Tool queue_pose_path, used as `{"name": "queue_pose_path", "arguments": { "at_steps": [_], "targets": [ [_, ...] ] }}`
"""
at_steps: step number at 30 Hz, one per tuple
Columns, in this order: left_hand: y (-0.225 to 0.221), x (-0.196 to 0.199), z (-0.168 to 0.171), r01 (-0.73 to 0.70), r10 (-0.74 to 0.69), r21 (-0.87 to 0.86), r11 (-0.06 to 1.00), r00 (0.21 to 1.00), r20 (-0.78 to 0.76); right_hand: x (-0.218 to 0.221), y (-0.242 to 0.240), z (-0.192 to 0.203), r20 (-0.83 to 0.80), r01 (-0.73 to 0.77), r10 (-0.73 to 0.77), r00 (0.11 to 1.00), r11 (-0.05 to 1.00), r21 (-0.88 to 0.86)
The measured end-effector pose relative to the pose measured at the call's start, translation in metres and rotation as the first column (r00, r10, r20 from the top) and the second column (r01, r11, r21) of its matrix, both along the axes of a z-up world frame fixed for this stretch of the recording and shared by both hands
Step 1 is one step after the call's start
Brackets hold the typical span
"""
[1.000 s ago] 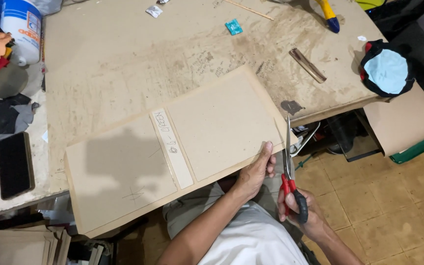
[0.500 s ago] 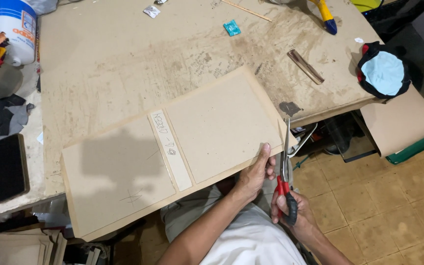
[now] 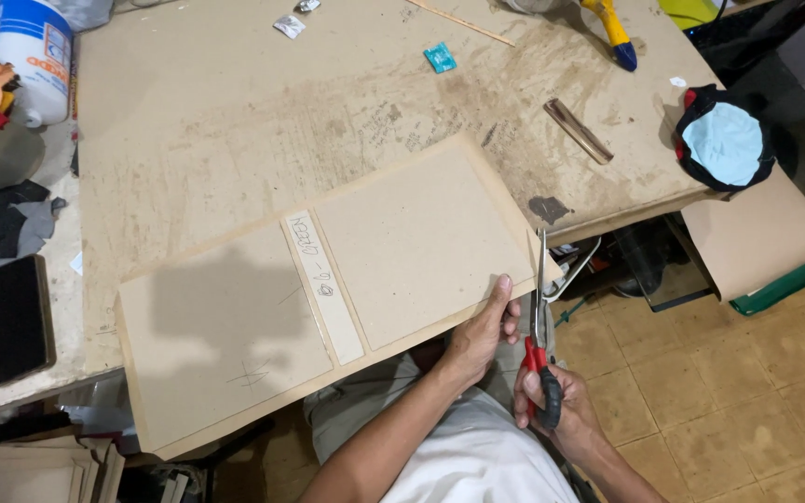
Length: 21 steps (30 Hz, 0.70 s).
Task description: The person is assembling a folder by aligning cardboard panels, applying a green adhesive cover, smoothing it out with a hand tool, and trimming the edges with scissors.
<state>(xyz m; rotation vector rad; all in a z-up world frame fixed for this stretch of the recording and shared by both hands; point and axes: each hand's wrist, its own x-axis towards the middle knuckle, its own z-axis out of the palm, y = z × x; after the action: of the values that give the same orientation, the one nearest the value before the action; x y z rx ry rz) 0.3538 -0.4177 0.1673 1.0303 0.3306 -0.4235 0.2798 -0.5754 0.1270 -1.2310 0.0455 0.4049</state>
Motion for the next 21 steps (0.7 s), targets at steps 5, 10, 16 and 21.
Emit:
{"name": "queue_pose_path", "arguments": {
  "at_steps": [5, 10, 16, 21],
  "targets": [
    [0.015, -0.008, -0.047, -0.046, 0.055, -0.092, 0.995, 0.994, 0.099, 0.000, 0.003, 0.009, -0.003, -0.010, 0.010, 1.000, 1.000, 0.003],
    [0.015, -0.020, 0.012, -0.022, 0.061, 0.472, 0.881, 0.996, -0.068, -0.004, 0.048, 0.054, -0.170, 0.121, -0.080, 0.982, 0.960, 0.251],
    [0.024, -0.020, 0.023, 0.115, -0.100, 0.404, 0.908, 0.993, -0.058, -0.001, 0.059, 0.055, -0.243, 0.221, -0.179, 0.953, 0.963, 0.157],
    [0.034, -0.018, -0.013, -0.035, 0.012, 0.345, 0.938, 0.997, 0.071, 0.003, 0.030, 0.026, -0.232, 0.108, -0.072, 0.970, 0.984, 0.145]
  ]
}}
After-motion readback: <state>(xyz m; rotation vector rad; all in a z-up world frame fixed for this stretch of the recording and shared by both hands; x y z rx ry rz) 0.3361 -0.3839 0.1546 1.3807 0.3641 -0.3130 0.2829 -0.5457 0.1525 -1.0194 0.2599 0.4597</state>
